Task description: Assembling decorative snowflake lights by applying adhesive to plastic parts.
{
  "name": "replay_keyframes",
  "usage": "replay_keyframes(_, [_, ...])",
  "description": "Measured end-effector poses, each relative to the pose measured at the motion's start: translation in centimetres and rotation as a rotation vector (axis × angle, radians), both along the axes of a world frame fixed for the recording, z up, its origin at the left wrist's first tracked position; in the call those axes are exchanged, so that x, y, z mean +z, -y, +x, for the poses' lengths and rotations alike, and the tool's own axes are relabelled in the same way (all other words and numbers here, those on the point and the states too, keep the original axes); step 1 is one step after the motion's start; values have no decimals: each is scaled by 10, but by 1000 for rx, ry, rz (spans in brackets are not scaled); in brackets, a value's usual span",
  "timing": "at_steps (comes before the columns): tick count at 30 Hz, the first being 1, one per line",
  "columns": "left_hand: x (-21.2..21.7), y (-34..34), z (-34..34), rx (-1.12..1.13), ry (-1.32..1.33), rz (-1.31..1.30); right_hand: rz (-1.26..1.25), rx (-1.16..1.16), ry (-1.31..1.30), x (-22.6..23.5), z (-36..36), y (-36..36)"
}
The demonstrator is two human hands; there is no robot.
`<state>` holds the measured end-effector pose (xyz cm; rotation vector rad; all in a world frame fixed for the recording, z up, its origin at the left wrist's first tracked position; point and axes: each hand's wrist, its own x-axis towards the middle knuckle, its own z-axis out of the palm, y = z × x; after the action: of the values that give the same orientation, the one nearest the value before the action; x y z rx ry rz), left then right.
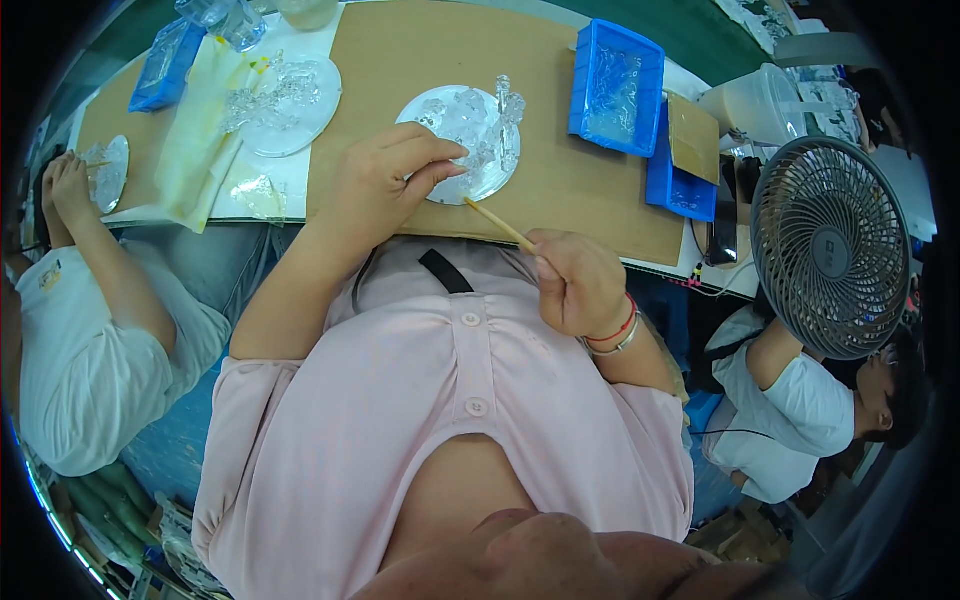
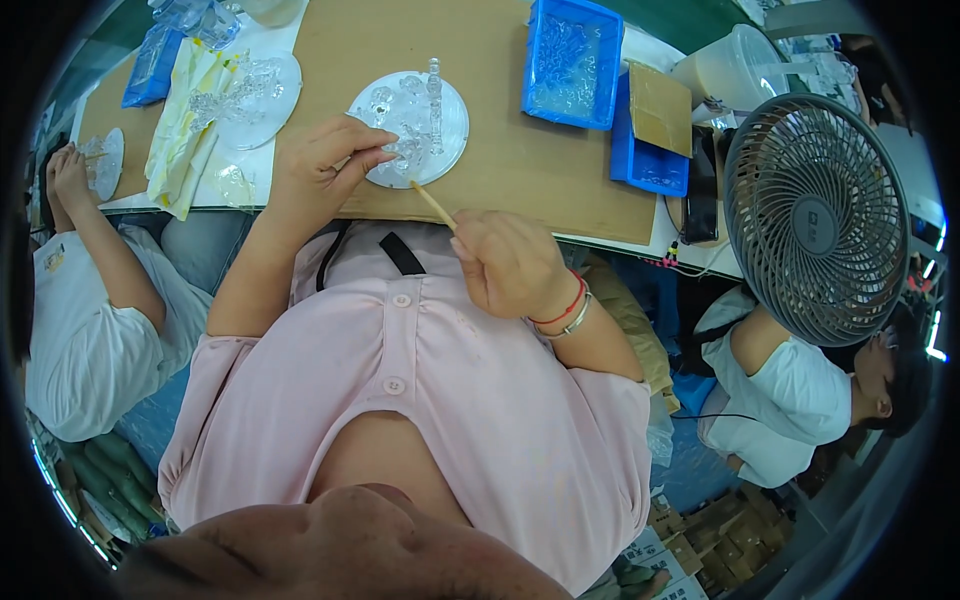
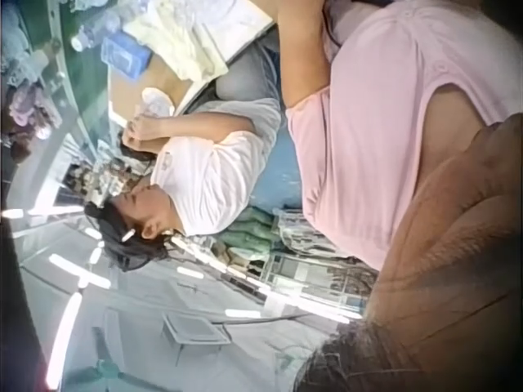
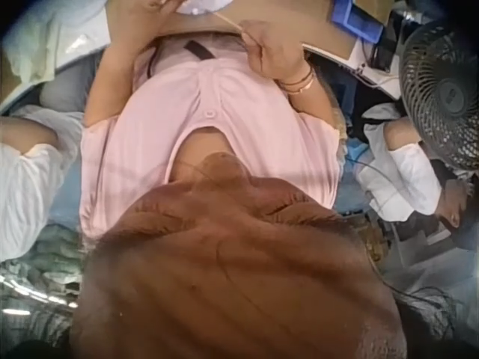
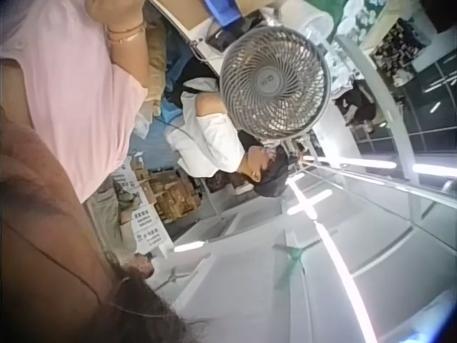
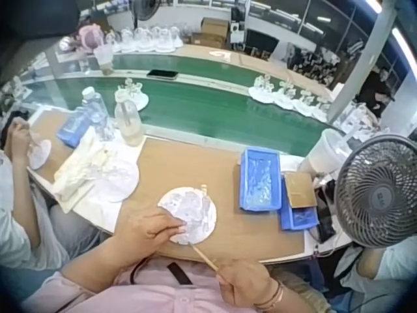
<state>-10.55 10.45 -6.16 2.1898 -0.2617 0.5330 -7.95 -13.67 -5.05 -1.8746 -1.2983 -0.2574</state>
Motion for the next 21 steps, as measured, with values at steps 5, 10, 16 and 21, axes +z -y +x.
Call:
replay_keyframes(5, [3,-2,1,-28,-48,28,38,32,33,-7,0,-12])
replay_keyframes(10, [2,-4,0,-34,-42,36,-6,-1,36,1,3,4])
replay_keyframes(16, [0,-3,1,-43,-35,24,-15,-311,14,-5,22,15])
replay_keyframes(21, [7,4,-1,-19,-85,5,16,-240,93,-10,29,14])
